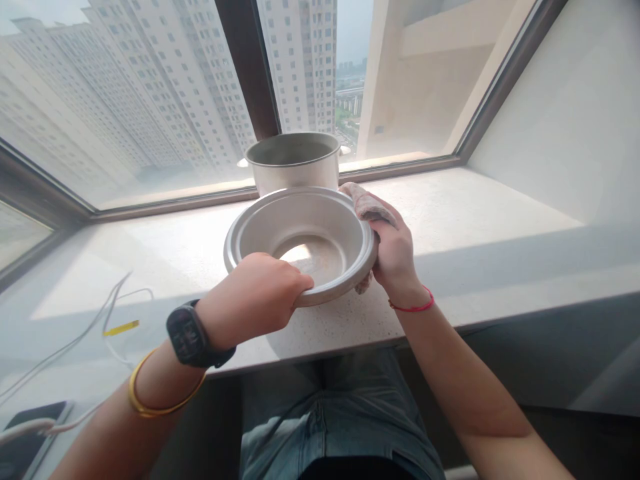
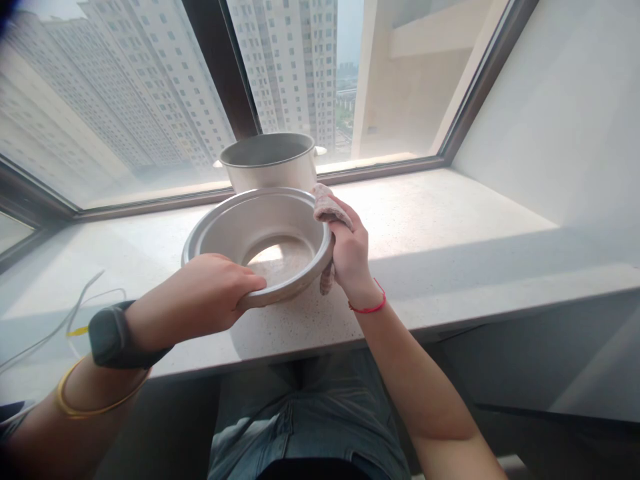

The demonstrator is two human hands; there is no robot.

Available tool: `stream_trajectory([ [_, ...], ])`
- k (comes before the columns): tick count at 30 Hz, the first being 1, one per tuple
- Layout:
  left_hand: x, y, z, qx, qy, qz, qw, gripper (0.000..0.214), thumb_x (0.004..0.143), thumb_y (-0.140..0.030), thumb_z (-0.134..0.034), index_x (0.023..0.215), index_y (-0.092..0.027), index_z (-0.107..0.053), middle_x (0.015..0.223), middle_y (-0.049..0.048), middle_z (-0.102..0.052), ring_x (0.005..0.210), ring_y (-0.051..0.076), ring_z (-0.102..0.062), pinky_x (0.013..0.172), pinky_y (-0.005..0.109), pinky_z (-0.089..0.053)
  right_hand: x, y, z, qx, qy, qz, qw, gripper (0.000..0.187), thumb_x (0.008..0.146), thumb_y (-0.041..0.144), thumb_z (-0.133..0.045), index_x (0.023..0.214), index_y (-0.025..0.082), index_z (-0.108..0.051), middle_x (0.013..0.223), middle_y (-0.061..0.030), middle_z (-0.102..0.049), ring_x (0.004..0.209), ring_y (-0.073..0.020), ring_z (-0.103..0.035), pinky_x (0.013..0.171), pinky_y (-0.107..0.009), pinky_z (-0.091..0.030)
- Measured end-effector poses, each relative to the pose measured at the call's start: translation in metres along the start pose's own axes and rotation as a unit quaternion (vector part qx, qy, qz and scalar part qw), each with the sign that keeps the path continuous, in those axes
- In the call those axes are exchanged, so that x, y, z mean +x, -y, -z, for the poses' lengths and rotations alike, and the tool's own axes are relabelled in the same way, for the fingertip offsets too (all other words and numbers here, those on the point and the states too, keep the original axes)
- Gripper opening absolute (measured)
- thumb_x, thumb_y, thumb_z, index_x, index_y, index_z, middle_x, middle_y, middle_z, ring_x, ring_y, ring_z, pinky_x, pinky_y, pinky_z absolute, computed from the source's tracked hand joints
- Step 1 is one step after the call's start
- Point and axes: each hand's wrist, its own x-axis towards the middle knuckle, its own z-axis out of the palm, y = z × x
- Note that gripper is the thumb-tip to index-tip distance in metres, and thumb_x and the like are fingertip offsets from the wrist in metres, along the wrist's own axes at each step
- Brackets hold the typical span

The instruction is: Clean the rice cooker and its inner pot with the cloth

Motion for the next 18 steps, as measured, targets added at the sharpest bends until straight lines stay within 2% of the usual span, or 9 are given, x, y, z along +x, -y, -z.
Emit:
stream_trajectory([
  [3, -0.004, -0.003, -0.004, -0.009, 0.003, 0.006, 1.000, 0.016, 0.078, -0.008, -0.059, 0.071, -0.022, -0.063, 0.068, 0.0039, -0.069, 0.061, 0.023, -0.066, 0.054, 0.032, -0.032, -0.004, -0.009, 0.006, 0.094, -0.074, -0.066, 0.991, 0.036, 0.093, 0.035, -0.053, 0.125, 0.026, -0.067, 0.133, -0.0055, -0.067, 0.126, -0.0266, -0.062, 0.112, -0.052, -0.046],
  [5, -0.006, -0.005, -0.008, -0.013, 0.007, 0.005, 1.000, 0.015, 0.079, -0.009, -0.059, 0.072, -0.022, -0.064, 0.069, 0.0034, -0.070, 0.062, 0.023, -0.066, 0.056, 0.032, -0.034, -0.008, -0.018, 0.011, 0.106, -0.081, -0.087, 0.987, 0.035, 0.091, 0.039, -0.057, 0.122, 0.025, -0.068, 0.129, -0.0058, -0.069, 0.122, -0.0268, -0.064, 0.111, -0.052, -0.047],
  [7, -0.007, -0.006, -0.011, -0.012, 0.008, 0.000, 1.000, 0.015, 0.078, -0.008, -0.059, 0.072, -0.022, -0.064, 0.070, 0.0026, -0.071, 0.064, 0.023, -0.067, 0.058, 0.032, -0.036, -0.011, -0.026, 0.017, 0.085, -0.092, -0.084, 0.989, 0.036, 0.092, 0.041, -0.058, 0.123, 0.025, -0.067, 0.128, -0.0060, -0.070, 0.121, -0.0268, -0.065, 0.111, -0.051, -0.048],
  [10, -0.010, -0.006, -0.016, -0.013, 0.003, -0.001, 1.000, 0.016, 0.077, -0.007, -0.058, 0.073, -0.022, -0.063, 0.070, 0.0018, -0.071, 0.065, 0.023, -0.067, 0.060, 0.034, -0.036, -0.016, -0.032, 0.028, -0.026, -0.110, -0.030, 0.993, 0.036, 0.093, 0.038, -0.056, 0.125, 0.025, -0.067, 0.134, -0.0069, -0.067, 0.127, -0.0273, -0.061, 0.114, -0.051, -0.044],
  [12, -0.013, -0.006, -0.017, -0.014, 0.005, 0.002, 1.000, 0.016, 0.077, -0.008, -0.058, 0.072, -0.022, -0.062, 0.070, 0.0017, -0.071, 0.065, 0.024, -0.067, 0.060, 0.034, -0.036, -0.021, -0.031, 0.034, -0.137, -0.075, 0.024, 0.987, 0.038, 0.095, 0.035, -0.053, 0.128, 0.025, -0.066, 0.142, -0.0077, -0.062, 0.136, -0.0279, -0.054, 0.118, -0.050, -0.040],
  [14, -0.017, -0.005, -0.018, -0.016, 0.010, 0.010, 1.000, 0.017, 0.077, -0.007, -0.057, 0.071, -0.022, -0.062, 0.069, 0.0014, -0.071, 0.063, 0.023, -0.067, 0.060, 0.035, -0.035, -0.027, -0.027, 0.037, -0.250, -0.006, 0.048, 0.967, 0.042, 0.097, 0.032, -0.048, 0.135, 0.026, -0.063, 0.148, -0.0076, -0.058, 0.141, -0.0283, -0.049, 0.118, -0.050, -0.038],
  [16, -0.024, -0.004, -0.018, -0.021, 0.015, 0.021, 0.999, 0.019, 0.077, -0.006, -0.056, 0.072, -0.022, -0.062, 0.068, 0.0013, -0.070, 0.064, 0.023, -0.067, 0.061, 0.035, -0.035, -0.033, -0.023, 0.040, -0.355, 0.059, 0.028, 0.932, 0.046, 0.097, 0.027, -0.043, 0.140, 0.027, -0.059, 0.150, -0.0077, -0.056, 0.141, -0.0298, -0.049, 0.116, -0.054, -0.039],
  [18, -0.031, -0.003, -0.016, -0.028, 0.019, 0.031, 0.999, 0.020, 0.078, -0.005, -0.054, 0.074, -0.023, -0.063, 0.070, 0.0010, -0.070, 0.065, 0.023, -0.067, 0.062, 0.035, -0.035, -0.039, -0.021, 0.044, -0.449, 0.110, -0.005, 0.887, 0.050, 0.093, 0.019, -0.043, 0.139, 0.027, -0.059, 0.151, -0.0097, -0.055, 0.138, -0.0334, -0.051, 0.115, -0.064, -0.033],
])
